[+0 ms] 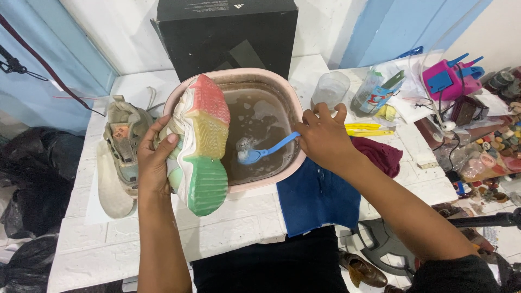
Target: The person scrubs the sole of a colorful sneaker using a blue brush and soapy water in a pink basin. They repeatedly dip the brush into the water and scrub different sections of the shoe's sole, then wipe the sole with a blue cloth.
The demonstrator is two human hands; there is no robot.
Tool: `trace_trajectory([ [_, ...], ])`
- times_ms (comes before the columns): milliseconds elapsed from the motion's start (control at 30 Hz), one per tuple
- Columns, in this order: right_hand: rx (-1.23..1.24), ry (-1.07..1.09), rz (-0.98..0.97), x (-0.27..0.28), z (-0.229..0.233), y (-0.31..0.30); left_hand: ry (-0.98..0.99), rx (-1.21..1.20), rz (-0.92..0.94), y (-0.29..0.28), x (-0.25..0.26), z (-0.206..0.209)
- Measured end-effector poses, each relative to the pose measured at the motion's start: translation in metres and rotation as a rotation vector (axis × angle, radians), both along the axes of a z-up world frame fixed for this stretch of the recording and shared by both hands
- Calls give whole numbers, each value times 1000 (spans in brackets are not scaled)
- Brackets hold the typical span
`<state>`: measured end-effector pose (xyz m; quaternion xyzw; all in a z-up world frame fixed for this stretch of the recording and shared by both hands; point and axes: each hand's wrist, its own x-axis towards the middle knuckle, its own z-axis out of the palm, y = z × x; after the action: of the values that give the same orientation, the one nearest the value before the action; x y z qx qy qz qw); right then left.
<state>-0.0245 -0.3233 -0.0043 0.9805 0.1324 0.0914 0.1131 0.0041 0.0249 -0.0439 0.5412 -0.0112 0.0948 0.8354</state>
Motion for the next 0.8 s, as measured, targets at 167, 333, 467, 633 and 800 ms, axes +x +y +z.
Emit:
trace_trajectory([
  [167,-16,-73,116,1,-14,-13,-2,-6,-3,1,1,-2],
  [333,42,-157,262,3,-27,-39,15,18,-17,1,3,-3],
  [467,120,-333,288,1,-16,-57,7,20,-1,-1,3,-3],
  [633,69,-348,298,-7,7,-54,14,29,3,1,3,-8],
  [800,19,-88,143,-7,53,-63,18,30,20,-2,-3,2],
])
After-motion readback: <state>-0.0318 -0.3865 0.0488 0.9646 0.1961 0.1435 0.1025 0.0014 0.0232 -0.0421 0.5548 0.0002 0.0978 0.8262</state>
